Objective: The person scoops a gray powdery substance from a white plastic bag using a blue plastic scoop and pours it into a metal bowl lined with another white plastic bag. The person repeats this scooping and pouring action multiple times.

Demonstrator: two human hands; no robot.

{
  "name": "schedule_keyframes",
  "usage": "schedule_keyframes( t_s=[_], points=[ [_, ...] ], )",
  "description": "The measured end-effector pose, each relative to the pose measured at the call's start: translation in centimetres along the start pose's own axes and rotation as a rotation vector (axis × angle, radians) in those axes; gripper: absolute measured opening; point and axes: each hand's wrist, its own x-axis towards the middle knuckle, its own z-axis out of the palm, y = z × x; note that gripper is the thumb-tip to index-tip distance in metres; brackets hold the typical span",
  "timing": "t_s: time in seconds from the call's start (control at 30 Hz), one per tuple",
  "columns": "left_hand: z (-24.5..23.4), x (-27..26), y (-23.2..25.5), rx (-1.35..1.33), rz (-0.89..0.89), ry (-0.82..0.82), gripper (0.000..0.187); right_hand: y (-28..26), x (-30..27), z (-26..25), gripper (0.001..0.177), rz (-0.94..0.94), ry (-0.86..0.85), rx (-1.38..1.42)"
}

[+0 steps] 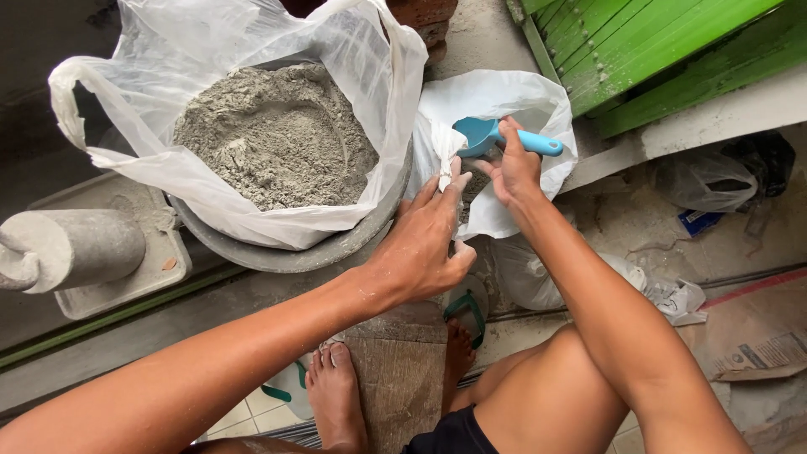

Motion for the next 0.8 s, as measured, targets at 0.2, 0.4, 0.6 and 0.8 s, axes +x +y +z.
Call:
schedule_keyframes(
  t_s=[0.2, 0.4, 0.6, 0.8],
  points=[
    [-1.9, -0.1, 1.5, -0.117, -0.084, -0.005, 0.086, -1.8, -3.0, -0.9, 0.058, -0.018, -0.191, -0.045],
    [-2.3, -0.2, 2.2, -0.094, -0.115, -0.008, 0.091, -1.3, -2.9, -4.2, 0.054, 0.013, -0.2, -0.046],
    [-2.0, -0.6, 2.3, -0.13, -0.171, -0.037, 0.098, -4.1, -7.2, -5.7, 0.052, 0.002, -0.155, -0.072],
    [-2.1, -1.3, 2.7, -0.239, -0.183, -0.023, 0.095, -4.9, -10.1, -8.2, 0.054, -0.024, -0.109, -0.024]
  ],
)
